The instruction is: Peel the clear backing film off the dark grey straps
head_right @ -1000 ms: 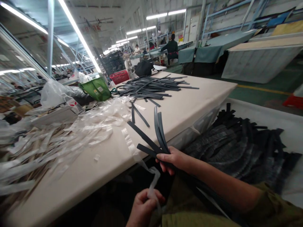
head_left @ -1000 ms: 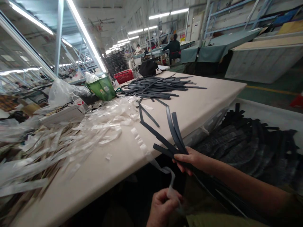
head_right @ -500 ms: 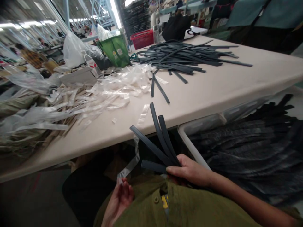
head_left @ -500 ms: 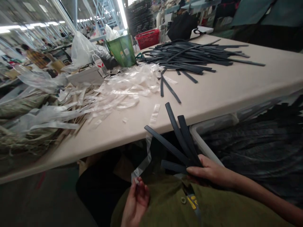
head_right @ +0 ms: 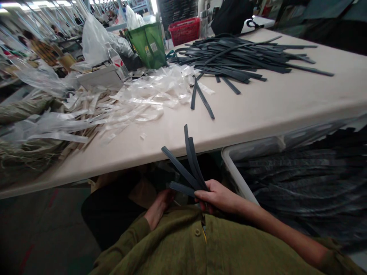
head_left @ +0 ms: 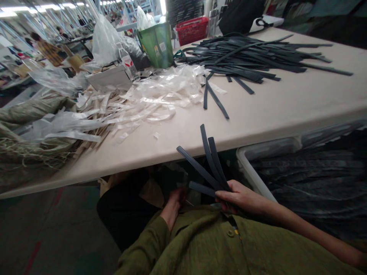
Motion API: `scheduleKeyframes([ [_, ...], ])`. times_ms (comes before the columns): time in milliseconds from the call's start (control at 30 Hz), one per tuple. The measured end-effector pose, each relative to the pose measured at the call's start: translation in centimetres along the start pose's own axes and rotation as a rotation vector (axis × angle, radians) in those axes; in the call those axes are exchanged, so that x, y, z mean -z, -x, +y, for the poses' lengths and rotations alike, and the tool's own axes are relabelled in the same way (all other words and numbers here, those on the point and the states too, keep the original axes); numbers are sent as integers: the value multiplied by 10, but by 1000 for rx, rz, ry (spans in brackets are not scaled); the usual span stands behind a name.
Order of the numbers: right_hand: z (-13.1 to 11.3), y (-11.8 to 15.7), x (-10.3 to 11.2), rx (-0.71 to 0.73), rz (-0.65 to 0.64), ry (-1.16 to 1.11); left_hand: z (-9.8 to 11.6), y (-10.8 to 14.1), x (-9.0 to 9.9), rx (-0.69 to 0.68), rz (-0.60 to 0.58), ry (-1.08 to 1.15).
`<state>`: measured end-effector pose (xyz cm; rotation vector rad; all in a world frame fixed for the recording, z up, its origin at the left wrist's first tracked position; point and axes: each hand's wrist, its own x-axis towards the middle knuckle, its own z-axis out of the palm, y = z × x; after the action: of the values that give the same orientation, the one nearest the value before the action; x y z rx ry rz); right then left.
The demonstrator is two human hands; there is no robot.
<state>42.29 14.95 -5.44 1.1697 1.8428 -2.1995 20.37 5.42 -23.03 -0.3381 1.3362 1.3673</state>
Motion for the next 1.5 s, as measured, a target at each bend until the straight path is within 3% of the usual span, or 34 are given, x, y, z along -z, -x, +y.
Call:
scheduleKeyframes([
  [167, 7, -5, 1, -10, 42, 14, 19, 16, -15, 89, 93, 52],
  [367, 4, -3, 2, 78, 121, 217, 46, 59, -50, 37, -5, 256],
  [600, 3, -6, -3, 137, 247, 599, 43, 92, -66, 84, -92, 321],
  [867, 12, -10, -5, 117, 312, 928, 41, 95, -69, 92, -114, 360],
  [1067, 10, -14, -7, 104, 306, 899, 27, 93, -66, 74, -199, 283],
  [1200, 4, -24, -9, 107, 258, 734, 13, 97, -68, 140, -290, 138],
  [1267, 3, -21, -5, 92, 226, 637, 14, 96, -68, 119, -258, 121],
  [1400, 4, 6, 17, 3, 160, 519, 27, 82, -62, 18, -87, 186],
  [1500, 4, 22, 29, -26, 197, 543, 29, 77, -60, 51, -62, 198],
])
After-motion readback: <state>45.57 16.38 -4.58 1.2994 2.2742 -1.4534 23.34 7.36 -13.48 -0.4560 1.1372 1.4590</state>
